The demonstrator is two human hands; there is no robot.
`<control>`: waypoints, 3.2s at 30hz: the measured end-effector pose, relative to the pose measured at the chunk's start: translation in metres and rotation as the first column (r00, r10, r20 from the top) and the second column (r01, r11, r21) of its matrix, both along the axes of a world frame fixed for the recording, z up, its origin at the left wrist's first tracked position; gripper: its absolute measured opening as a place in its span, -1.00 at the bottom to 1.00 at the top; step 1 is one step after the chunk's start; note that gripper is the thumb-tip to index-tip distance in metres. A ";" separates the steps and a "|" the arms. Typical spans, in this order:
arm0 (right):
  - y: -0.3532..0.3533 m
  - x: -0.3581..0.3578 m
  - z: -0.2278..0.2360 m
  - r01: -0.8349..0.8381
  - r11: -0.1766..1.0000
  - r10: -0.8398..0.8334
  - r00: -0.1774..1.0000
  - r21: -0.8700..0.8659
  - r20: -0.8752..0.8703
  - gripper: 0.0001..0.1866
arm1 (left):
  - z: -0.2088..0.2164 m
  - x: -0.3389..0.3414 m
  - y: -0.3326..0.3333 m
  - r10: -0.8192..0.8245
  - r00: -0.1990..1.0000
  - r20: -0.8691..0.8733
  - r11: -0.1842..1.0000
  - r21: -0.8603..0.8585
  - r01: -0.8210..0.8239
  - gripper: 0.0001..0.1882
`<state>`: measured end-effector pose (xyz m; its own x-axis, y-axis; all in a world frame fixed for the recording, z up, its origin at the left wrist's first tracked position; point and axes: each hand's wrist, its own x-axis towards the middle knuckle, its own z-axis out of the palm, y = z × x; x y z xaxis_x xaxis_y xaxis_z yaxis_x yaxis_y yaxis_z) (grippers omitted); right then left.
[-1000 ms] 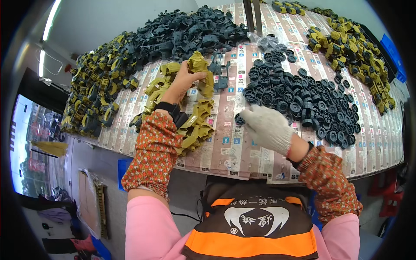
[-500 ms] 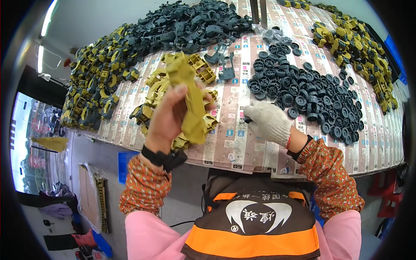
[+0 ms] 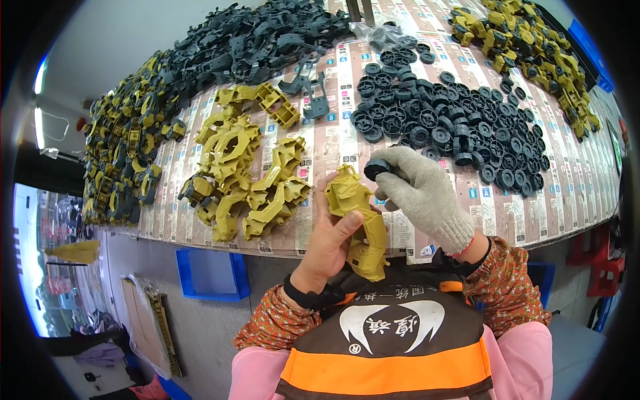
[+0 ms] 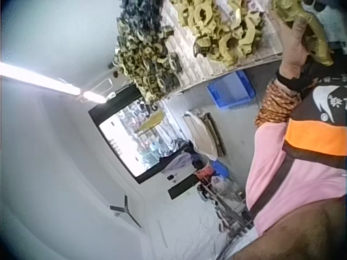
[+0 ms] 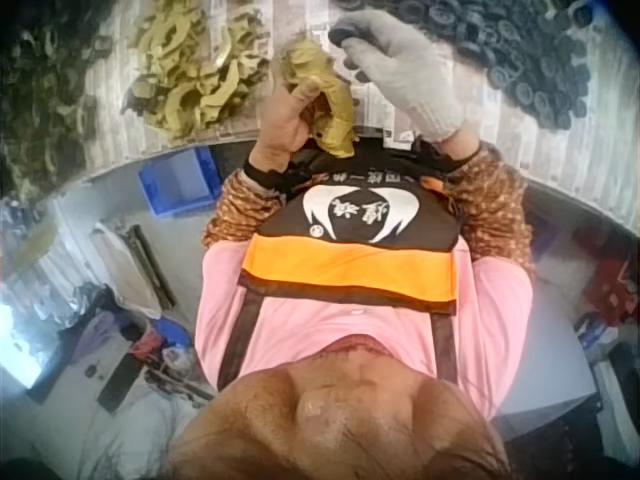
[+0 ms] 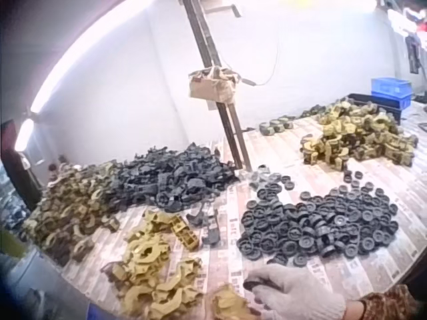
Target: The person sits at a table and repeatedly picks up yellow plastic frames and black circular components. They insert the black components into the yellow frames by hand, then place the assembled units onto a pile on the table. The process is repetitive and involves handling multiple identical parts.
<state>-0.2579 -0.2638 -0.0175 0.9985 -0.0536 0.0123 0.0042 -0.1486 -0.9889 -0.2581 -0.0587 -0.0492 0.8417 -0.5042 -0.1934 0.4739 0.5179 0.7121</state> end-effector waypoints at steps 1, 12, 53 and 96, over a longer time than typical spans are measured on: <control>0.001 -0.003 -0.001 0.009 1.000 -0.008 0.999 -0.021 0.034 -0.72 | -0.002 -0.001 -0.003 0.023 0.999 0.044 0.999 0.043 -0.025 -0.13; 0.004 -0.028 -0.011 0.056 0.974 -0.029 0.992 -0.218 0.123 -0.65 | -0.015 -0.004 -0.021 0.086 0.905 0.418 0.898 0.360 -0.251 -0.13; -0.077 -0.015 -0.023 -0.068 0.396 0.121 0.992 -0.916 -0.022 -0.60 | -0.050 0.013 0.020 -0.224 0.912 0.344 0.820 0.573 -0.015 -0.47; -0.019 -0.094 0.002 0.136 0.870 0.094 0.897 0.474 -0.431 -0.50 | -0.004 -0.002 -0.050 0.324 0.926 0.194 0.943 0.012 -0.332 -0.57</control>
<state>-0.3515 -0.2831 -0.0153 0.8940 0.0417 -0.4461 -0.4314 0.3493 -0.8318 -0.2604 -0.1089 -0.0534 0.9816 -0.1882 -0.0331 0.1396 0.5879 0.7968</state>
